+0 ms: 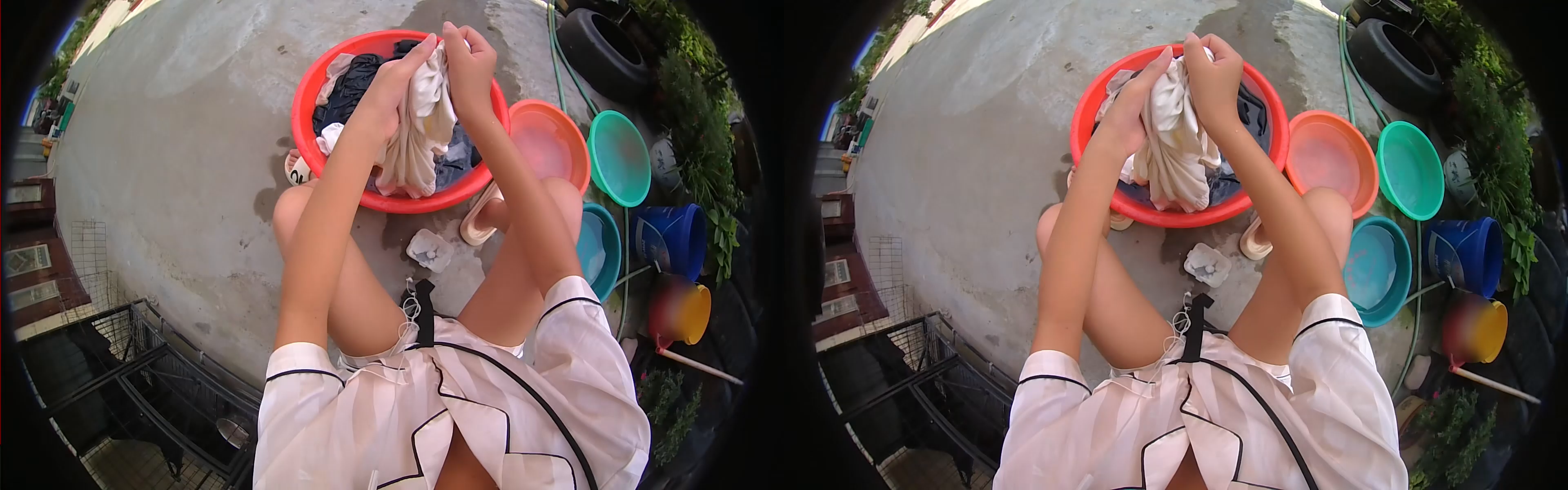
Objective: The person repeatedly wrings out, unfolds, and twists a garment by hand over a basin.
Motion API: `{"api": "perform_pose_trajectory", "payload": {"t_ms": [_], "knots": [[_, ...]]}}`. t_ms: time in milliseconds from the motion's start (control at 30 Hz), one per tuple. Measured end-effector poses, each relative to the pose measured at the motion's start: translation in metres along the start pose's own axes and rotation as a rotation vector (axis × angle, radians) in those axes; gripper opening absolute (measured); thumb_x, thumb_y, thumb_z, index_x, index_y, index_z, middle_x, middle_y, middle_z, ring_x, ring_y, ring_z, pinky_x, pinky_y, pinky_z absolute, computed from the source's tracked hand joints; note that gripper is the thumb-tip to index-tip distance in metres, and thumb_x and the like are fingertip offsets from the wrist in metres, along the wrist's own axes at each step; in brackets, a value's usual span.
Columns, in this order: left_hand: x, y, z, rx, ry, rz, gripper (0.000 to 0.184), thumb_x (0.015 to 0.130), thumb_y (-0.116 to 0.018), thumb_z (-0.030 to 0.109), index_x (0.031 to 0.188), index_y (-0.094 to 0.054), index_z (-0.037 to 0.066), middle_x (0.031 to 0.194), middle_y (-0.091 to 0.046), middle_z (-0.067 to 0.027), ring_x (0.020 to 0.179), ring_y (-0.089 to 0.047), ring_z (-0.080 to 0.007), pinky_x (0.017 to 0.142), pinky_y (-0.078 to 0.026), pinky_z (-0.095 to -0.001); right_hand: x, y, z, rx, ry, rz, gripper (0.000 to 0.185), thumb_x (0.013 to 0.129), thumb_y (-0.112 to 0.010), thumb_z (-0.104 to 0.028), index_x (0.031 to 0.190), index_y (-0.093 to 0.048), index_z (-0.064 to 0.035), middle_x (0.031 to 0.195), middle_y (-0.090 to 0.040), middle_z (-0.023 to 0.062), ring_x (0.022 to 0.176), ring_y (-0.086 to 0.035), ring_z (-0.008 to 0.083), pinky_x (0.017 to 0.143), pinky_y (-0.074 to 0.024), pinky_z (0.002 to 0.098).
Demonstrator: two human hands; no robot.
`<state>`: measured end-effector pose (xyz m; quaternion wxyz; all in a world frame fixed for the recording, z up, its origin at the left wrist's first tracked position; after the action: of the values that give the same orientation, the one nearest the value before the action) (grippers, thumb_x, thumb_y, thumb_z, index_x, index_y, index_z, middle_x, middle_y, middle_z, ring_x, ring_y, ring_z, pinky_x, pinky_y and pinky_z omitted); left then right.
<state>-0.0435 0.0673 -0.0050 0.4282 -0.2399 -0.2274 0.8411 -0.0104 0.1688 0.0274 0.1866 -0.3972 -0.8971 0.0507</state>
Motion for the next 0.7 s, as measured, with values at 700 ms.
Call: {"api": "perform_pose_trajectory", "payload": {"t_ms": [700], "knots": [[-0.001,0.018,0.044,0.066,-0.314,0.012,0.043,0.085,-0.055,0.042,0.105,-0.052,0.005,0.100,-0.058,-0.0051,0.093,-0.055,-0.0135,0.084,-0.044,-0.0282,-0.019,-0.010,0.012,-0.459,-0.456,-0.855,0.050,0.080,-0.058,-0.043,0.113,-0.056,-0.0056,0.094,-0.060,0.0019,0.085,-0.053,0.0090,0.073,-0.0419,0.0239]]}}
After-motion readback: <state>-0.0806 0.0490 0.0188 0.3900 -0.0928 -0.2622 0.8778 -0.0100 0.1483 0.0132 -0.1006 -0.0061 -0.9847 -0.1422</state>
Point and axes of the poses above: each hand's wrist, its own x-axis towards the middle knuckle, its own y-axis out of the back of the hand, z = x × y, the point moved 9 cm from there along x, towards the middle knuckle
